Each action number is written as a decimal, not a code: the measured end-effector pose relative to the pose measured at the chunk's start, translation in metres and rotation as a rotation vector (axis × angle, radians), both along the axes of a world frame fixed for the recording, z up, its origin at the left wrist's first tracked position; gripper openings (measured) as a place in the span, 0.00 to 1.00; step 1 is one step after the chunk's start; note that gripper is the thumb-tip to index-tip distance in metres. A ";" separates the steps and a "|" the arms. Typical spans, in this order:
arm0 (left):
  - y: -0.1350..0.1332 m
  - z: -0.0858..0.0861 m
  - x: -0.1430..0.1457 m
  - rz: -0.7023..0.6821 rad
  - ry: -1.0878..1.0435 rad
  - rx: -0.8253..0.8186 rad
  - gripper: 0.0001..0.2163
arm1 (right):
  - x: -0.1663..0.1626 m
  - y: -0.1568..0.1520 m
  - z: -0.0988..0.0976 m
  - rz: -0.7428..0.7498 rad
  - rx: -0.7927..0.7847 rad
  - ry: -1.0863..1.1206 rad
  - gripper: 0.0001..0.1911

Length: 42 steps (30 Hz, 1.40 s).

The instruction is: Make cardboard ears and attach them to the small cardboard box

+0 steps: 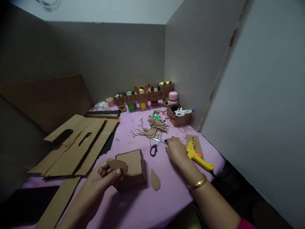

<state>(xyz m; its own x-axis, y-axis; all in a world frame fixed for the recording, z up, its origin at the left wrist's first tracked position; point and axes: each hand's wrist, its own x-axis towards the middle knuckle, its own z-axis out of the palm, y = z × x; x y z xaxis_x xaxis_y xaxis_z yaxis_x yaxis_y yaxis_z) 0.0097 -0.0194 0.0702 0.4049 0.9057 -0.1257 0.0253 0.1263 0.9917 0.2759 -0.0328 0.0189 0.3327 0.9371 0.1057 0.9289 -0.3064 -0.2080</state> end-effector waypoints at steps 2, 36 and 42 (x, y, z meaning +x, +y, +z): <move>0.001 -0.001 -0.003 0.022 0.014 0.039 0.08 | 0.000 0.003 -0.003 -0.004 -0.011 -0.047 0.10; -0.025 0.002 -0.001 0.067 -0.223 -0.228 0.12 | -0.059 -0.080 -0.013 0.221 0.363 1.726 0.21; -0.040 0.004 0.003 0.066 -0.284 -0.373 0.12 | -0.082 -0.104 -0.008 0.208 0.286 1.852 0.21</move>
